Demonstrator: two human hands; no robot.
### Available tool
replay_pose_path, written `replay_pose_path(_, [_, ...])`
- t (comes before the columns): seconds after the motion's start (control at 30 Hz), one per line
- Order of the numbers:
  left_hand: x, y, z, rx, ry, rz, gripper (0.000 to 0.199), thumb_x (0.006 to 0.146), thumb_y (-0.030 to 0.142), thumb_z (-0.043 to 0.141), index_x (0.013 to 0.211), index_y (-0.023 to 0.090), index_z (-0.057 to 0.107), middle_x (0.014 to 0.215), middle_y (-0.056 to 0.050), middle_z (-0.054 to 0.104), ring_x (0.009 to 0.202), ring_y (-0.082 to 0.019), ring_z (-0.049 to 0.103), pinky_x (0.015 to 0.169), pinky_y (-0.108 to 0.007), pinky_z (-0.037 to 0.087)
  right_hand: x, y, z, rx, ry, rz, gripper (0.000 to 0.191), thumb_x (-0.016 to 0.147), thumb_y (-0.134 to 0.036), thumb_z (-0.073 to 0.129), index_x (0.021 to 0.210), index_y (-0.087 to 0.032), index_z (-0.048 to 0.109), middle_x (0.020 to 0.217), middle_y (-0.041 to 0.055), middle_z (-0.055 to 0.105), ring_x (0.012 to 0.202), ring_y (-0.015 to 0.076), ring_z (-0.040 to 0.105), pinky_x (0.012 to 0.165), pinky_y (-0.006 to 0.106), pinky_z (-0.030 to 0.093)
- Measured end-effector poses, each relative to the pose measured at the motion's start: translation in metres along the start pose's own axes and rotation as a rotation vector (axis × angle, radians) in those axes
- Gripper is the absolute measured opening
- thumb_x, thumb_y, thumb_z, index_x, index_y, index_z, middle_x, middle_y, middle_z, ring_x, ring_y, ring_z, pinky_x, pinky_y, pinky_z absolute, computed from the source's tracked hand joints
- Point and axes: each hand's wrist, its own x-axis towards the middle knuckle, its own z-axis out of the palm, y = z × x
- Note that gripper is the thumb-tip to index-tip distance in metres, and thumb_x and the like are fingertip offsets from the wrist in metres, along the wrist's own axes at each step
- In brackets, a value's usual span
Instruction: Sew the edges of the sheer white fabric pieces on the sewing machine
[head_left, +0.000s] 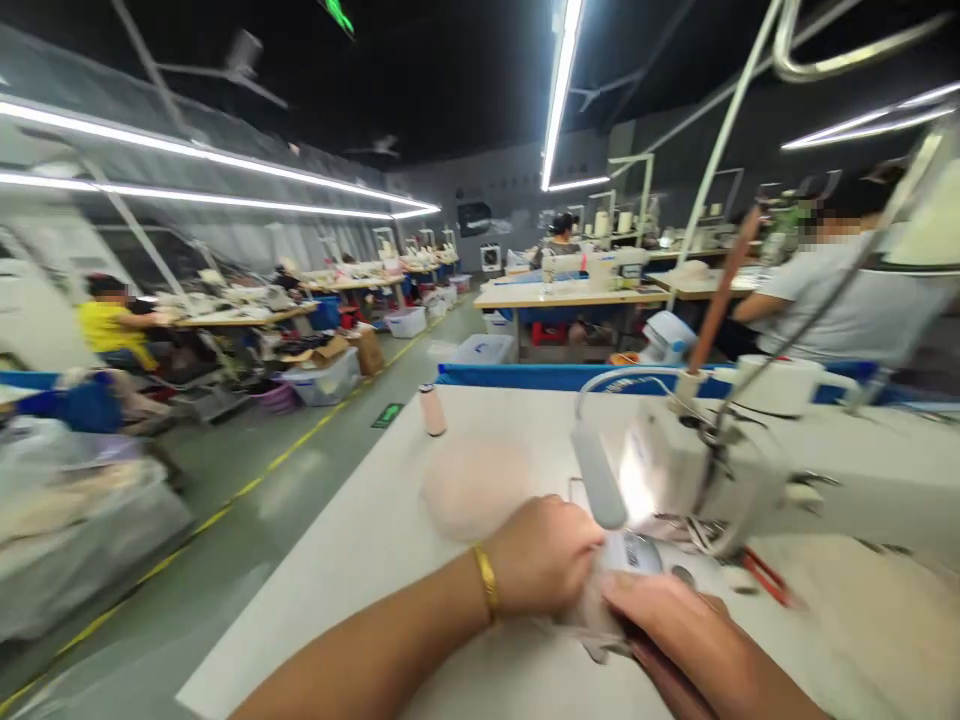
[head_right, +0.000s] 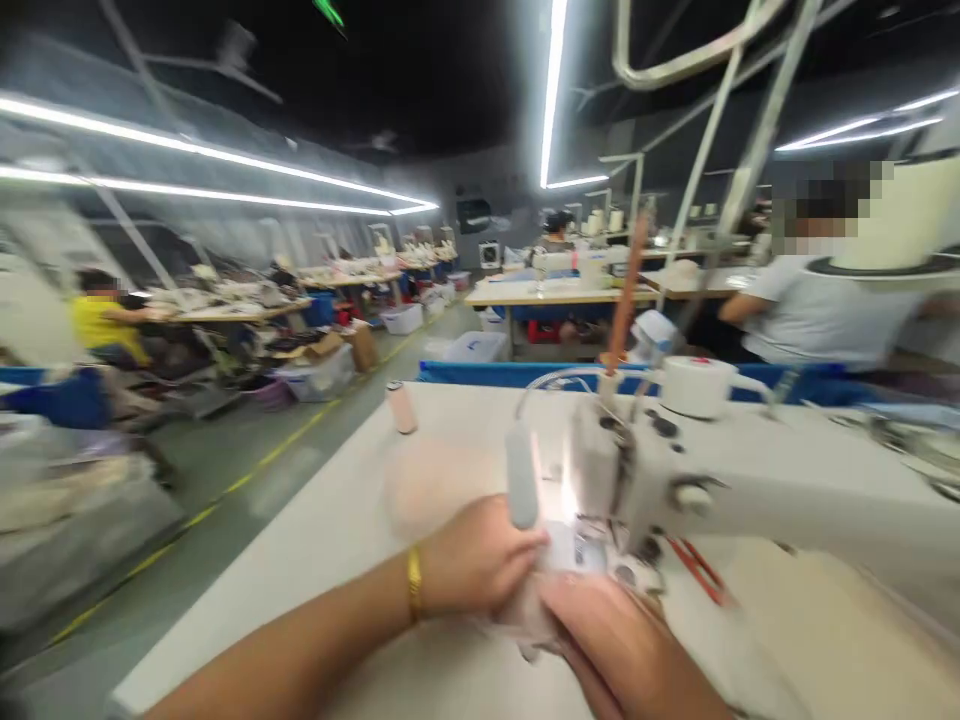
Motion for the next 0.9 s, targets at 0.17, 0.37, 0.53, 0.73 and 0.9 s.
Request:
replay_pose_path(0.17, [-0.005, -0.005, -0.002, -0.028, -0.038, -0.109, 0.009, 0.091, 0.018, 0.061, 0.082, 0.017, 0.063, 0.081, -0.011, 0.070, 0.072, -0.028, 0.068, 0.059, -0.033, 0.046, 0.013, -0.020, -0.022, 0.066, -0.111, 0.144, 0.040, 0.101, -0.010, 0.047, 0.135, -0.029, 0.056, 0.108, 0.0052, 0.072, 0.096, 0.0241, 0.065, 0.081, 0.037, 0.052])
replay_pose_path(0.37, [-0.007, 0.002, -0.007, 0.007, -0.086, -0.208, 0.011, 0.094, 0.025, 0.060, 0.087, 0.018, 0.065, 0.079, -0.007, 0.069, 0.069, -0.027, 0.067, 0.054, -0.031, 0.038, 0.014, -0.025, -0.024, 0.036, -0.125, 0.150, 0.030, 0.102, -0.018, 0.050, 0.129, -0.025, 0.060, 0.101, 0.0059, 0.069, 0.090, 0.0246, 0.058, 0.080, 0.039, 0.046])
replay_pose_path(0.53, [-0.005, -0.005, -0.014, -0.193, -0.121, -0.031, 0.009, 0.091, 0.026, 0.070, 0.085, 0.020, 0.066, 0.090, -0.005, 0.065, 0.079, -0.023, 0.063, 0.064, -0.031, 0.042, 0.010, -0.037, -0.009, 0.086, -0.225, 0.035, 0.025, 0.101, -0.023, 0.055, 0.125, -0.021, 0.062, 0.090, 0.0031, 0.065, 0.078, 0.0203, 0.053, 0.070, 0.033, 0.041])
replay_pose_path(0.73, [-0.002, -0.001, -0.002, -0.430, -0.048, 0.082, 0.016, 0.077, 0.008, 0.065, 0.073, 0.019, 0.055, 0.090, -0.002, 0.061, 0.083, -0.019, 0.056, 0.069, -0.027, 0.043, 0.017, -0.035, -0.020, 0.303, -0.179, 0.159, 0.016, 0.087, -0.009, 0.047, 0.088, -0.022, 0.056, 0.085, 0.0001, 0.063, 0.076, 0.0166, 0.052, 0.068, 0.028, 0.041])
replay_pose_path(0.9, [0.006, 0.008, 0.012, -0.843, 0.051, -0.110, 0.012, 0.076, 0.015, 0.051, 0.073, 0.022, 0.042, 0.066, 0.005, 0.050, 0.059, -0.013, 0.044, 0.053, -0.024, 0.034, 0.020, -0.027, -0.040, 0.349, -0.113, 0.468, 0.021, 0.102, -0.031, 0.047, 0.085, -0.023, 0.056, 0.079, -0.0011, 0.058, 0.077, 0.0181, 0.054, 0.077, 0.032, 0.042])
